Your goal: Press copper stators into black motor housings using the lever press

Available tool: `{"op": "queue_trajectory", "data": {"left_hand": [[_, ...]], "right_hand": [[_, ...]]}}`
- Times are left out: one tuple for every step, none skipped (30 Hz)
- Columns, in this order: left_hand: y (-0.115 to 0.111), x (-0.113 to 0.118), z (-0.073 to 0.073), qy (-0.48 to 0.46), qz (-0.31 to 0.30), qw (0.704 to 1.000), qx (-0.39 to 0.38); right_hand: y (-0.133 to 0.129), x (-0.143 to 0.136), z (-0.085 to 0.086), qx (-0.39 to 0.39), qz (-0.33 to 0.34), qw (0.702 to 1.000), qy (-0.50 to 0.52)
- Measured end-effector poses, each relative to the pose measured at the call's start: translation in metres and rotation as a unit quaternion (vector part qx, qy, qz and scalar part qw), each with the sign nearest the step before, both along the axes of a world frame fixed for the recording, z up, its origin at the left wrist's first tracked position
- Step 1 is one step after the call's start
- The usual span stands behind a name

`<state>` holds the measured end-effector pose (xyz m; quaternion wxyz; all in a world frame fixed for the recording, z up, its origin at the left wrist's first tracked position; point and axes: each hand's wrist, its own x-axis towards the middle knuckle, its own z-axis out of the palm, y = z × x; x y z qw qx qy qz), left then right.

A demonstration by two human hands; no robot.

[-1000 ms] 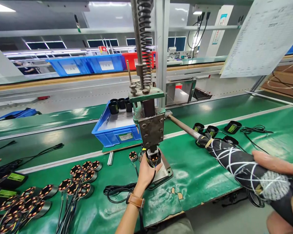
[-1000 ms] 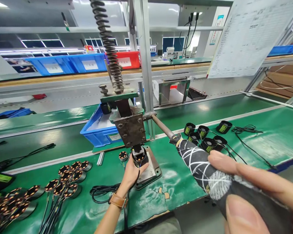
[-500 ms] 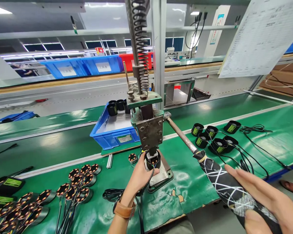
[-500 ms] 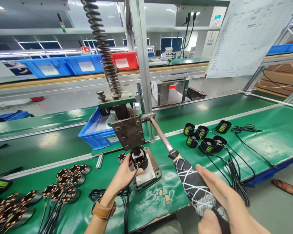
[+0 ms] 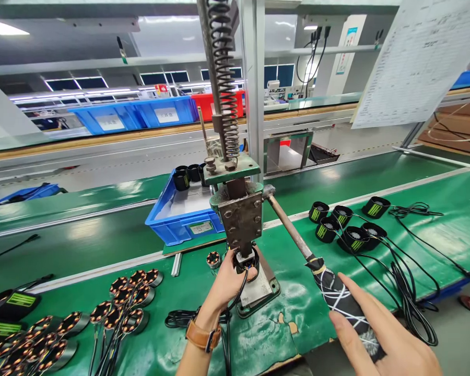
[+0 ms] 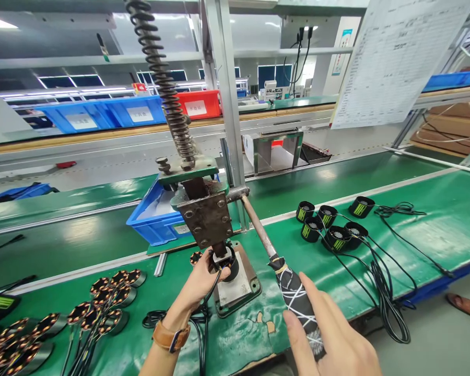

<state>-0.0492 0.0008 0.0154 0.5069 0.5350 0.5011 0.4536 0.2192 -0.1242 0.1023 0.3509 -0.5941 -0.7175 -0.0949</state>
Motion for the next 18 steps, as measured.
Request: {"op": "queue_trajectory", "data": {"left_hand": [[0.0, -0.001, -0.002, 0.001, -0.003, 1.0, 0.001], [0.001, -0.001, -0.003, 0.003, -0.005, 1.0, 0.002], [0.001, -0.001, -0.004, 0.006, -0.006, 1.0, 0.001], [0.001, -0.001, -0.005, 0.009, -0.005, 1.0, 0.001], [0.001, -0.001, -0.005, 0.012, -0.003, 1.0, 0.0], [0.002, -0.001, -0.004, 0.014, -0.001, 1.0, 0.0], [0.002, 0.0, -0.003, 0.014, 0.001, 1.0, 0.001], [0.002, 0.0, -0.002, 0.014, 0.002, 1.0, 0.003], [0.002, 0.001, -0.001, 0.014, 0.004, 1.0, 0.004], [0.002, 0.002, 0.0, 0.015, 0.004, 1.0, 0.006], [0.003, 0.002, 0.001, 0.016, 0.003, 1.0, 0.008], [0.003, 0.003, 0.002, 0.018, 0.003, 1.0, 0.009], [0.003, 0.003, 0.003, 0.019, 0.003, 1.0, 0.011], [0.003, 0.003, 0.003, 0.02, 0.003, 1.0, 0.012], [0.003, 0.004, 0.003, 0.02, 0.004, 1.0, 0.014], [0.004, 0.004, 0.002, 0.019, 0.004, 1.0, 0.015], [0.003, 0.004, 0.002, 0.02, 0.004, 1.0, 0.017], [0.003, 0.004, 0.001, 0.021, 0.004, 1.0, 0.019]], "right_hand": [[0.001, -0.002, -0.004, 0.008, 0.014, 1.0, 0.009], [0.003, -0.003, -0.007, 0.015, 0.026, 0.999, 0.018], [0.004, -0.004, -0.01, 0.021, 0.034, 0.999, 0.027], [0.005, -0.005, -0.012, 0.023, 0.037, 0.998, 0.036], [0.006, -0.005, -0.014, 0.025, 0.038, 0.998, 0.045], [0.006, -0.006, -0.015, 0.034, 0.037, 0.997, 0.056], [0.006, -0.007, -0.015, 0.041, 0.036, 0.997, 0.063], [0.005, -0.007, -0.015, 0.043, 0.033, 0.996, 0.067], [0.004, -0.007, -0.014, 0.043, 0.029, 0.996, 0.068], [0.003, -0.006, -0.013, 0.041, 0.026, 0.997, 0.067], [0.002, -0.006, -0.011, 0.035, 0.025, 0.997, 0.063], [0.001, -0.004, -0.01, 0.026, 0.027, 0.998, 0.059], [0.0, -0.003, -0.009, 0.017, 0.029, 0.998, 0.055], [0.0, -0.002, -0.009, 0.012, 0.031, 0.998, 0.054], [0.0, -0.002, -0.009, 0.011, 0.029, 0.998, 0.055], [0.0, -0.001, -0.01, 0.012, 0.026, 0.998, 0.058], [0.0, -0.001, -0.011, 0.018, 0.02, 0.998, 0.064], [0.001, -0.001, -0.013, 0.023, 0.016, 0.997, 0.07]]}}
